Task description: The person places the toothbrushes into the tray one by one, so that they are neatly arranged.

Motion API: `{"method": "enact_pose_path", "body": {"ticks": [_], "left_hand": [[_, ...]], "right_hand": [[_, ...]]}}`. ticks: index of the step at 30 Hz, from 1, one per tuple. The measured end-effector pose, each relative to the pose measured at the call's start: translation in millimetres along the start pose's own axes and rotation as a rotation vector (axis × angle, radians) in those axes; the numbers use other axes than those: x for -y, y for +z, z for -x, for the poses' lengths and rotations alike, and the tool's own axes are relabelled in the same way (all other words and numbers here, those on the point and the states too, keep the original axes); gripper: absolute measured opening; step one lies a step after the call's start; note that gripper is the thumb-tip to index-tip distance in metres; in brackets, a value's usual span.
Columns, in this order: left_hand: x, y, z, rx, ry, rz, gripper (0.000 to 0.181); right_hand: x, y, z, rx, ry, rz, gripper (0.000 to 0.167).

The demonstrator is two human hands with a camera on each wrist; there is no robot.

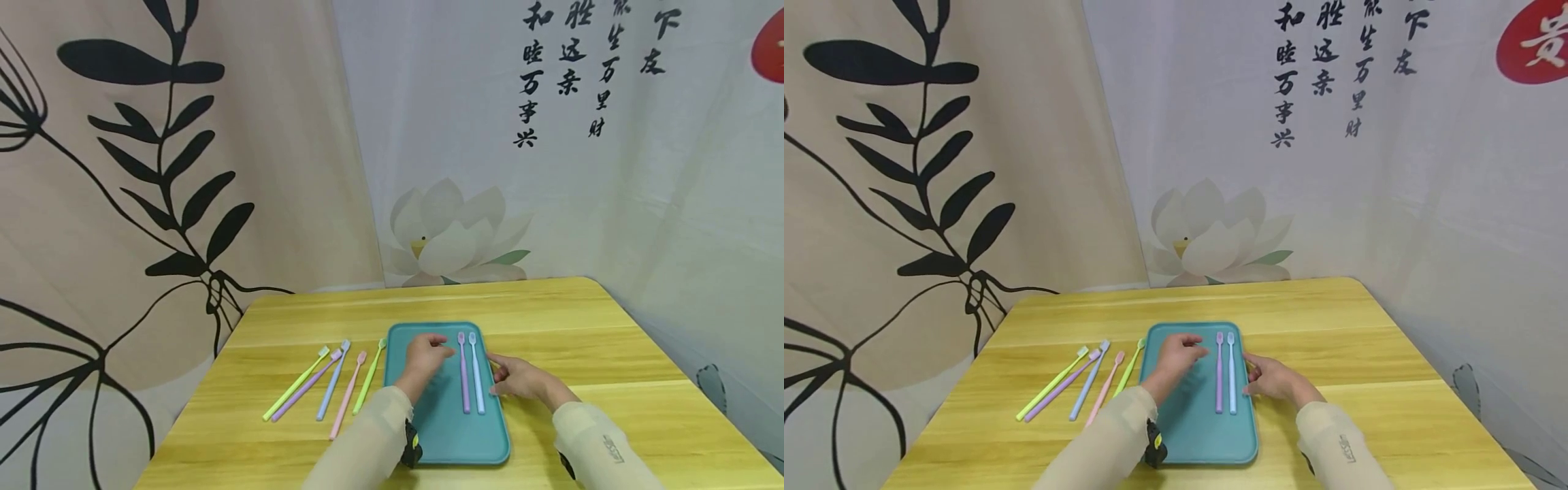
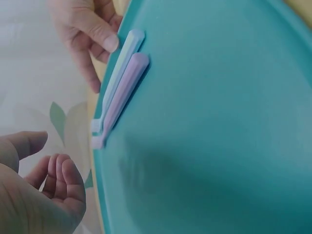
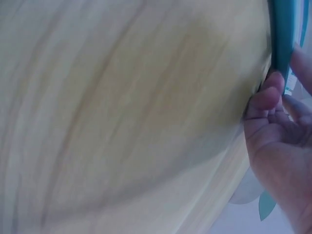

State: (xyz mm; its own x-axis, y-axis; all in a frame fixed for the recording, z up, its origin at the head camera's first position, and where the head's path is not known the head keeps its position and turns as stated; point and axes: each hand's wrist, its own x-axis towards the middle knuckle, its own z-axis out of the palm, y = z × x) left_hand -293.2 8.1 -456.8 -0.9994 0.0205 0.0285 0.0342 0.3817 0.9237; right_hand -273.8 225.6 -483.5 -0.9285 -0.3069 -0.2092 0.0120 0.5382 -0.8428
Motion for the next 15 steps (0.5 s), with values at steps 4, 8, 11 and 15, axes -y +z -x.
{"method": "enact_pose_path", "body": {"ticks": [4, 8, 11, 15], "left_hand": [[3.1, -11.6, -0.9, 0.003, 0.023, 0.039, 0.023], [5.7, -26.1, -1.9, 0.001, 0.043, 0.085, 0.023], [7.1, -37.6, -0.8, 0.013, 0.040, 0.119, 0.025], [10.2, -51.2, 1.2, 0.039, 0.022, 0.154, 0.028]], "right_hand": [[-1.5, 2.5, -0.6, -0.012, 0.020, -0.036, 0.080], [-1.0, 5.8, -1.8, -0.031, 0.046, -0.093, 0.079], [-0.2, 7.5, -1.8, -0.054, 0.065, -0.117, 0.078], [0.1, 8.6, -0.4, -0.065, 0.088, -0.163, 0.077]]}}
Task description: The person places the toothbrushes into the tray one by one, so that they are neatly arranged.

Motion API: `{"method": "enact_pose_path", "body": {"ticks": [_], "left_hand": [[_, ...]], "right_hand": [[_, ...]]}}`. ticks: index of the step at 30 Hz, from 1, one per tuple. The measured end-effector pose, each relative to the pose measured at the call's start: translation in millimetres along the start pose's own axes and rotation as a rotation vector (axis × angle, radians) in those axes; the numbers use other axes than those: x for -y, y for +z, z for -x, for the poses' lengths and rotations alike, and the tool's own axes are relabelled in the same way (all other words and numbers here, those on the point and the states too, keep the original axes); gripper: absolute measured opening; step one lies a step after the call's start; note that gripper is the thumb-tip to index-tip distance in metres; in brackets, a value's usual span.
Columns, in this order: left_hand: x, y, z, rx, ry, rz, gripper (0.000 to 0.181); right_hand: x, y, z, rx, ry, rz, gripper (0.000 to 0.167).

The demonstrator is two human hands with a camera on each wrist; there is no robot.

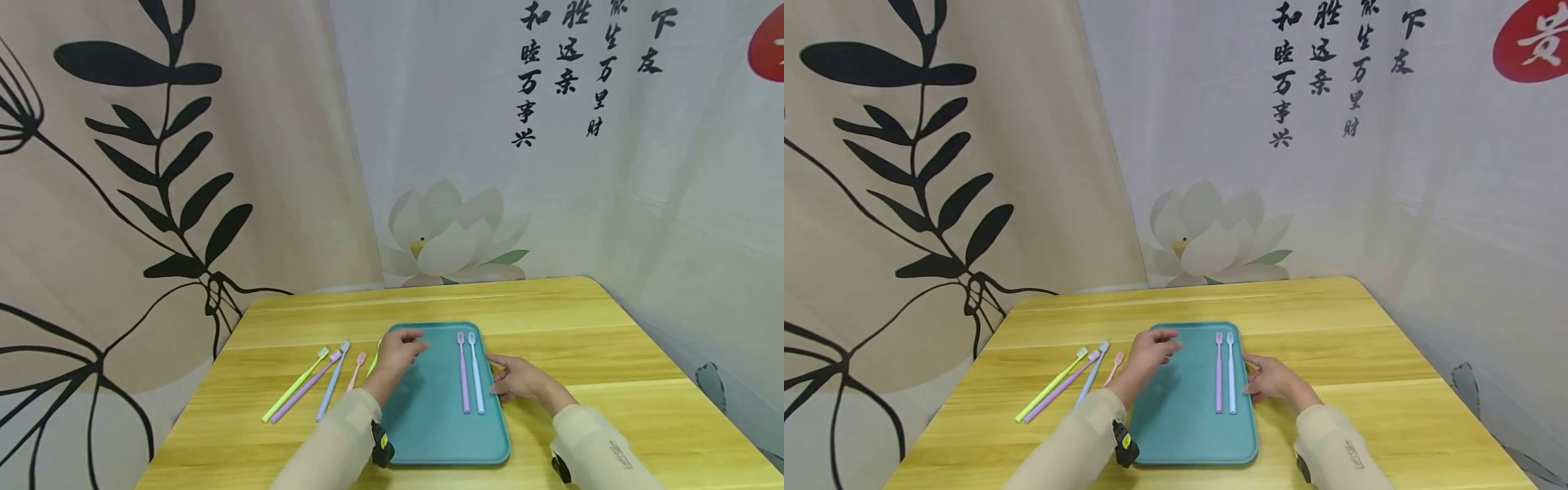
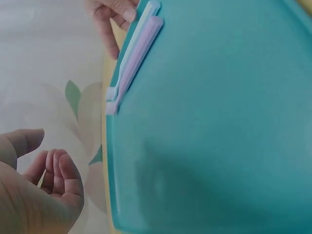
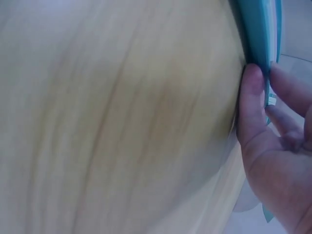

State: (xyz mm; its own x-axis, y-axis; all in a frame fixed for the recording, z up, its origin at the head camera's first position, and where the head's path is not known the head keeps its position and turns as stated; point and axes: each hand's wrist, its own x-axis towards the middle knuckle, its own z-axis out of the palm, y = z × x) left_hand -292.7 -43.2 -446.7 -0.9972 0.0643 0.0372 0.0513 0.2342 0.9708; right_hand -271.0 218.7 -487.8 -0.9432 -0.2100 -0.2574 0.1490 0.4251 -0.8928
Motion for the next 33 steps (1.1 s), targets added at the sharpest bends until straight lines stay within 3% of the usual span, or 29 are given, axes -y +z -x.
{"method": "enact_pose_path", "body": {"ticks": [7, 21, 33], "left_hand": [[7.9, -23.2, 3.2, 0.005, -0.029, 0.036, 0.031], [15.0, -77.8, 3.8, -0.074, -0.078, 0.072, 0.031], [32.1, -131.9, 4.6, -0.122, -0.134, 0.034, 0.034]], "right_hand": [[0.1, 1.7, 1.3, 0.004, 0.019, -0.060, 0.075], [3.4, 7.0, -1.1, -0.043, 0.039, -0.037, 0.073], [-4.6, -1.9, -0.3, 0.037, -0.003, -0.071, 0.077]]}}
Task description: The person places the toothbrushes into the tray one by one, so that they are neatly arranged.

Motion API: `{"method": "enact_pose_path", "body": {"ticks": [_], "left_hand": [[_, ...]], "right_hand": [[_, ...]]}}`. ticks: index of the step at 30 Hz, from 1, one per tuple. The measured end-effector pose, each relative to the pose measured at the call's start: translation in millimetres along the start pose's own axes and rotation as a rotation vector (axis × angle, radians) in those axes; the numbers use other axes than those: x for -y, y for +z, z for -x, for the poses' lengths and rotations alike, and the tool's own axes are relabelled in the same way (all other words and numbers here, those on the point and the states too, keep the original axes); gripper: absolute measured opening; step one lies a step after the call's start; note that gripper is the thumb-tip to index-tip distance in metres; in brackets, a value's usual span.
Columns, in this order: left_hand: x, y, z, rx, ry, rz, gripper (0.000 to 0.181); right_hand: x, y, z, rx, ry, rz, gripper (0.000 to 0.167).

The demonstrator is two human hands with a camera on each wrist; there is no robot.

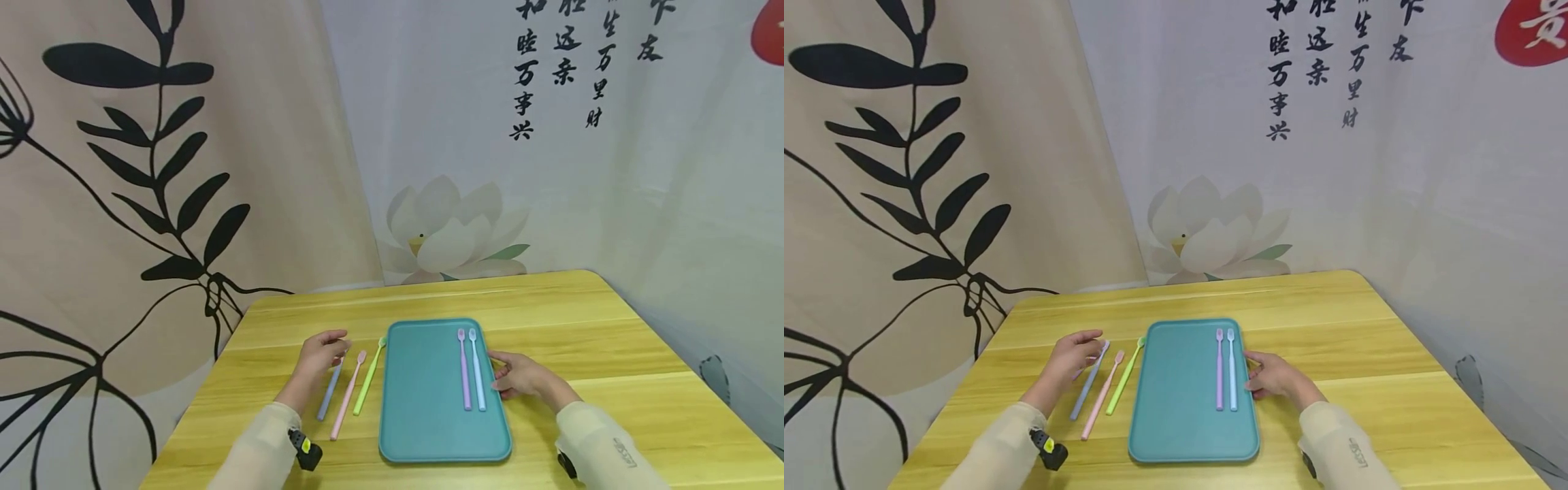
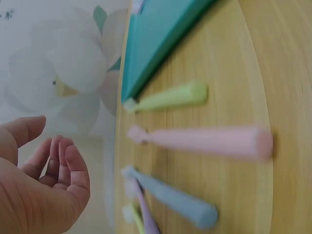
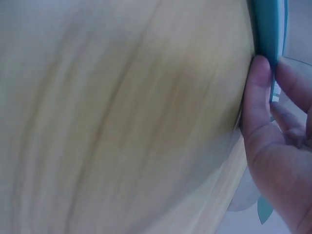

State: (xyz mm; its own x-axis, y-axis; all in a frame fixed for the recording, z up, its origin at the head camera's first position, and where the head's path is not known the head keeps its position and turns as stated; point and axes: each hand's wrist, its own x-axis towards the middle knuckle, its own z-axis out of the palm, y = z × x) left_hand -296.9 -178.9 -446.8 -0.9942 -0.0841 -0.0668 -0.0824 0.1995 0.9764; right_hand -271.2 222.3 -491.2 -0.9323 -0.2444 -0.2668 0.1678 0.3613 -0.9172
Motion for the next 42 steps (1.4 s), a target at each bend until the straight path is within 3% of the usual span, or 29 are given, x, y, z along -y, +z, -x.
{"method": "enact_pose_path", "body": {"ticks": [12, 23, 33, 42], "left_hand": [[9.1, -49.8, -2.3, -0.066, -0.014, -0.085, 0.036], [22.3, -82.6, -11.7, -0.097, 0.009, -0.175, 0.041], [36.2, -105.5, -9.7, 0.015, -0.032, -0.273, 0.045], [46.2, -111.0, -8.2, 0.037, -0.074, -0.283, 0.046]], "right_hand": [[1.3, -3.9, 1.4, 0.033, -0.005, 0.024, 0.078], [-0.2, -4.3, 0.8, 0.028, -0.007, 0.019, 0.079], [0.6, -3.8, 0.6, 0.029, -0.010, 0.009, 0.078], [-0.1, -3.8, 0.2, 0.025, -0.017, 0.017, 0.078]]}}
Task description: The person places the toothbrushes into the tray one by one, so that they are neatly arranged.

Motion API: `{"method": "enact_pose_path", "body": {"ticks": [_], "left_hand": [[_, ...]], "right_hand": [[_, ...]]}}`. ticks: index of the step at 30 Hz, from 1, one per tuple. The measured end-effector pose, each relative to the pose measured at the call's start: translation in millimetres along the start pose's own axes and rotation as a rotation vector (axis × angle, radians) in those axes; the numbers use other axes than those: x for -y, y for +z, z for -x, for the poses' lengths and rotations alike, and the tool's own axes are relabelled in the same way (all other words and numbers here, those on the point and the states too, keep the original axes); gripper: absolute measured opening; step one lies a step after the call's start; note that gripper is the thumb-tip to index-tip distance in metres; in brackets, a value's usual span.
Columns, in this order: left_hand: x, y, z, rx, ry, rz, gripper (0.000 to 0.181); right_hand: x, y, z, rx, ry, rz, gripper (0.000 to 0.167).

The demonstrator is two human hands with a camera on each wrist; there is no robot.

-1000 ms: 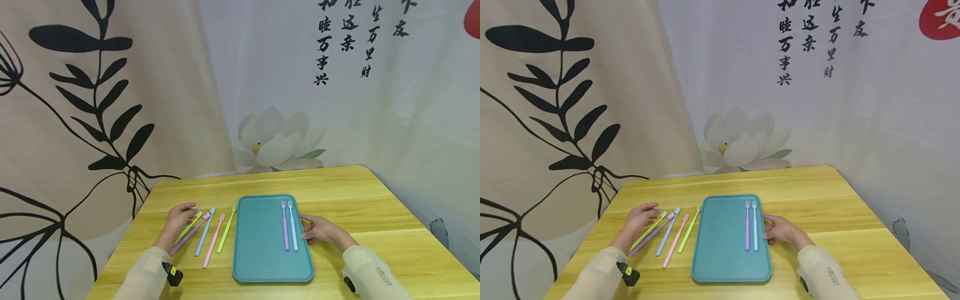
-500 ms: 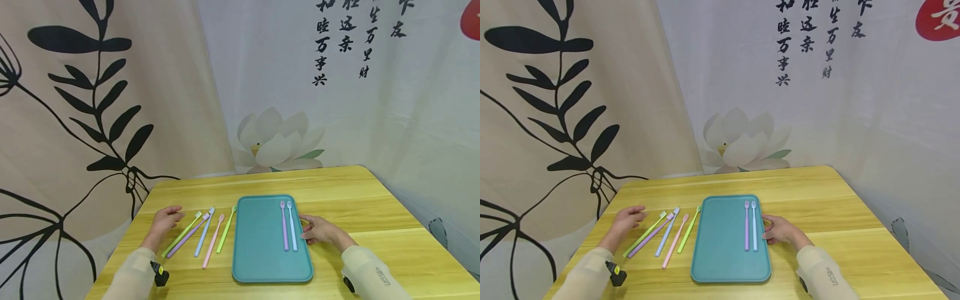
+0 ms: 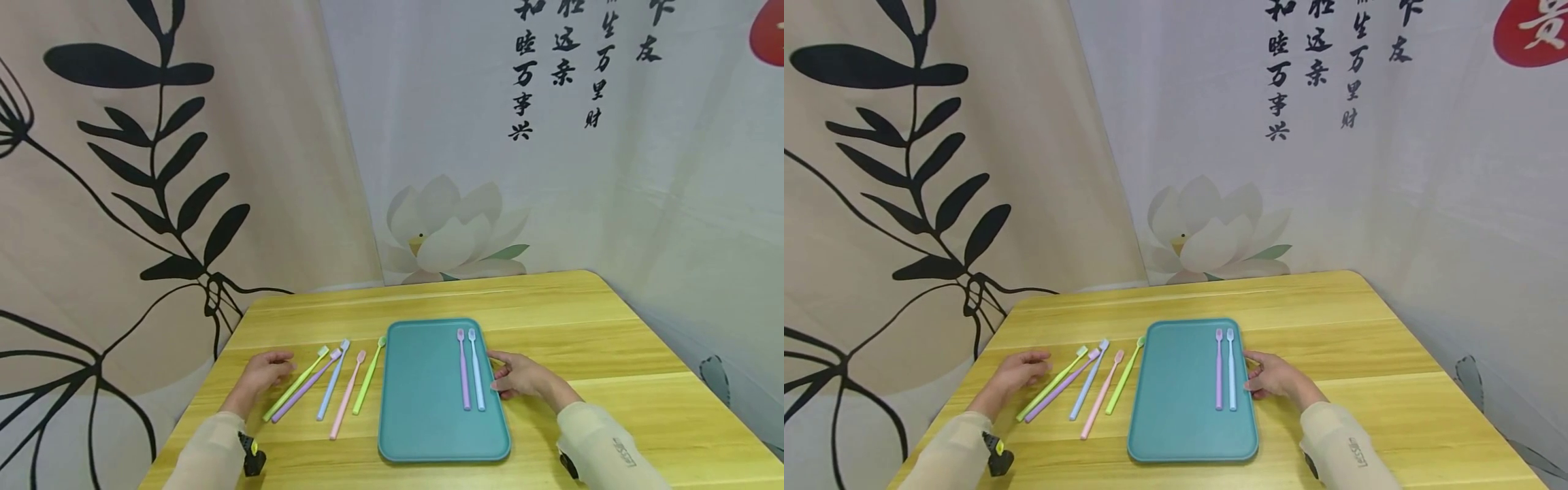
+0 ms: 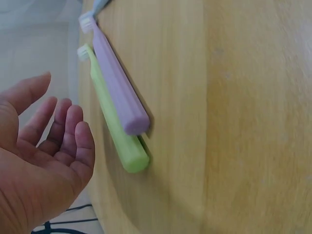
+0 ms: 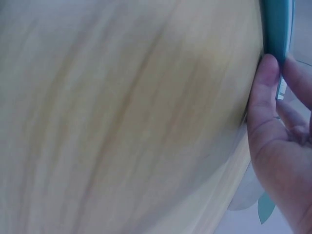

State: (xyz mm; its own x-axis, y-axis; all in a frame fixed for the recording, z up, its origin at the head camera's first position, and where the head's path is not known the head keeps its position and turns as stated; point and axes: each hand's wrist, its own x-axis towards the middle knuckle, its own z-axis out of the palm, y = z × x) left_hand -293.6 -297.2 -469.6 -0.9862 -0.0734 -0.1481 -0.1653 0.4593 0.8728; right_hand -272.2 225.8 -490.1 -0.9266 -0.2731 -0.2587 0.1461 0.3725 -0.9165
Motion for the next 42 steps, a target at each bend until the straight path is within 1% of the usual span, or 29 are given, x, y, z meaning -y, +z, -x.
{"method": "enact_pose_path", "body": {"ticks": [8, 13, 15, 18, 22, 25, 34, 37, 42], "left_hand": [[8.0, -0.8, -0.3, 0.025, -0.006, -0.012, 0.044], [13.1, -1.1, 0.2, 0.041, -0.015, -0.030, 0.043], [15.2, -1.4, 0.5, 0.047, -0.009, -0.044, 0.044], [18.5, -1.3, -0.1, 0.043, -0.007, -0.037, 0.044], [20.9, -0.9, 1.0, 0.056, 0.006, -0.023, 0.045], [22.8, -0.9, 1.7, 0.070, 0.018, -0.033, 0.045], [27.5, 1.0, -2.6, 0.084, 0.032, -0.055, 0.043], [27.4, 1.5, -1.9, 0.089, 0.035, -0.077, 0.042], [28.4, 2.4, -1.2, 0.086, 0.028, -0.085, 0.041]], "right_hand": [[-0.8, 0.1, -1.0, -0.002, 0.007, 0.006, 0.078], [-0.6, 0.4, -0.4, 0.001, 0.012, 0.010, 0.078], [-0.4, 0.5, -0.2, 0.003, 0.011, 0.014, 0.078], [-0.8, 0.6, -0.7, 0.001, 0.013, 0.013, 0.078], [-0.6, 0.4, -0.8, 0.003, 0.015, 0.017, 0.077], [0.0, 0.3, -0.7, 0.009, 0.019, 0.015, 0.078], [-0.9, -0.4, -0.7, 0.003, 0.011, 0.011, 0.078], [-1.7, -0.6, -0.5, 0.008, 0.006, 0.010, 0.078], [-3.3, -0.3, -0.6, 0.019, 0.003, 0.002, 0.078]]}}
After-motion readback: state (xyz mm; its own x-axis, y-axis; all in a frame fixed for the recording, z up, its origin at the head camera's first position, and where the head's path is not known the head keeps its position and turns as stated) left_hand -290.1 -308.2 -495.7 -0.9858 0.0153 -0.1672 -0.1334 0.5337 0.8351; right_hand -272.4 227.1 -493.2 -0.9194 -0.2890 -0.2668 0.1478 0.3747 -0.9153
